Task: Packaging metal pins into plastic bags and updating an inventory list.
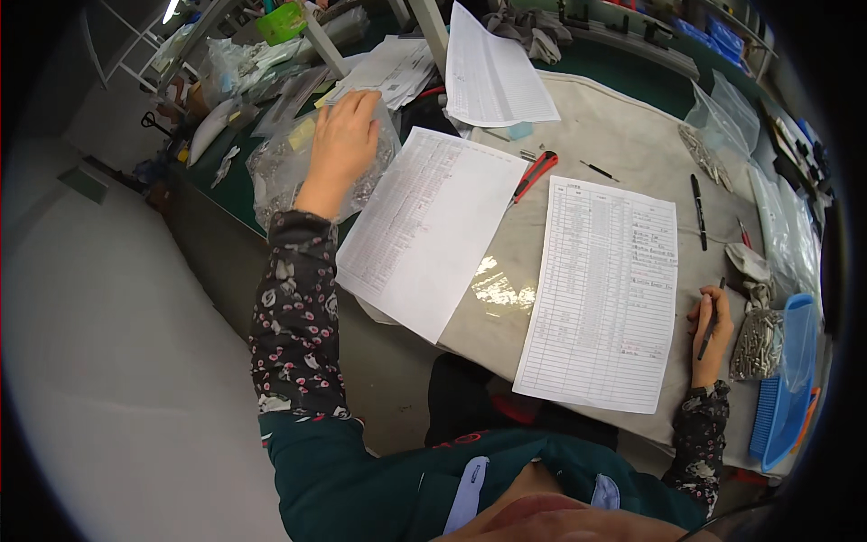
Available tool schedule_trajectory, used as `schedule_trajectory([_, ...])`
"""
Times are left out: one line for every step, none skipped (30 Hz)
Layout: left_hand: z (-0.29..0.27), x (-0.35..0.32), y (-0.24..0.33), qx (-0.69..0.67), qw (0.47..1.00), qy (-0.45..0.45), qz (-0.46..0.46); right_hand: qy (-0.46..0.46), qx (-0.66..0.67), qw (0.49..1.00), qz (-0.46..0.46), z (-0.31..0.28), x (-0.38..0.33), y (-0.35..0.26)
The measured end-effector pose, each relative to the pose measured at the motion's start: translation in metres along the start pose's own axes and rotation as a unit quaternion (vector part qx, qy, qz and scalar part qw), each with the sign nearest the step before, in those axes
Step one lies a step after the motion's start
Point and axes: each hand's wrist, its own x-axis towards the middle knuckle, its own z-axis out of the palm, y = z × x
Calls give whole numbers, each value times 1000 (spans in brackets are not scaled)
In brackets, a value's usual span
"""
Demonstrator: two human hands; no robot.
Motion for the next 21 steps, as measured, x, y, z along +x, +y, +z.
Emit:
schedule_trajectory([19, 13, -13, -10, 1000, -10, 1, -3, -2, 1000, 3, 0, 0, 1])
schedule_trajectory([37, 25, -21, -13, 1000, -13, 2, -1, -22, 1000, -5, 1, 0, 4])
schedule_trajectory([54, 34, -29, -65, 997, -36, -38, 0, -42, 999, -13, 1, 0, 6])
schedule_trajectory([71, 43, -35, -119, 988, -58, -74, 3, -47, 999, 10, 1, -1, 6])
schedule_trajectory([86, 48, -43, -122, 988, -60, -73, 4, -50, 999, 13, 0, 0, 9])
schedule_trajectory([97, 50, -52, -115, 978, -115, -132, 4, -55, 998, 4, 0, 0, 13])
schedule_trajectory([107, 53, -58, -109, 961, -171, -189, 5, -61, 998, -3, 0, 0, 15])
schedule_trajectory([115, 56, -65, -78, 956, -192, -207, 5, -72, 997, -4, 0, 0, 14])
schedule_trajectory([124, 54, -69, -79, 955, -197, -206, 3, -74, 997, 0, 1, 0, 13])
schedule_trajectory([124, 57, -63, 5, 953, -197, -229, 3, -79, 997, 8, -1, 0, 11])
schedule_trajectory([122, 61, -61, 92, 944, -193, -252, 3, -82, 997, 13, -1, 0, 10])
schedule_trajectory([124, 65, -61, 103, 940, -223, -236, 15, -78, 996, 31, -1, -2, 12])
schedule_trajectory([123, 67, -58, 101, 940, -225, -236, 14, -80, 996, 32, -1, -2, 12])
schedule_trajectory([122, 67, -53, 115, 934, -257, -221, 8, -105, 994, 36, -2, -3, 10])
schedule_trajectory([125, 66, -51, 129, 926, -288, -205, 2, -131, 991, 41, -2, -2, 9])
schedule_trajectory([132, 64, -52, 126, 926, -291, -205, 0, -134, 990, 42, -2, -1, 10])
schedule_trajectory([136, 63, -55, 148, 932, -278, -180, 3, -128, 991, 39, -1, -1, 9])
schedule_trajectory([141, 61, -58, 169, 937, -264, -155, 5, -123, 992, 36, 0, -2, 9])
schedule_trajectory([144, 61, -57, 167, 937, -265, -154, 6, -124, 992, 37, 0, -1, 9])
schedule_trajectory([146, 61, -55, 178, 947, -235, -126, 9, -123, 992, 36, 1, -1, 9])
schedule_trajectory([148, 60, -54, 189, 955, -206, -97, 11, -122, 992, 34, 1, -1, 9])
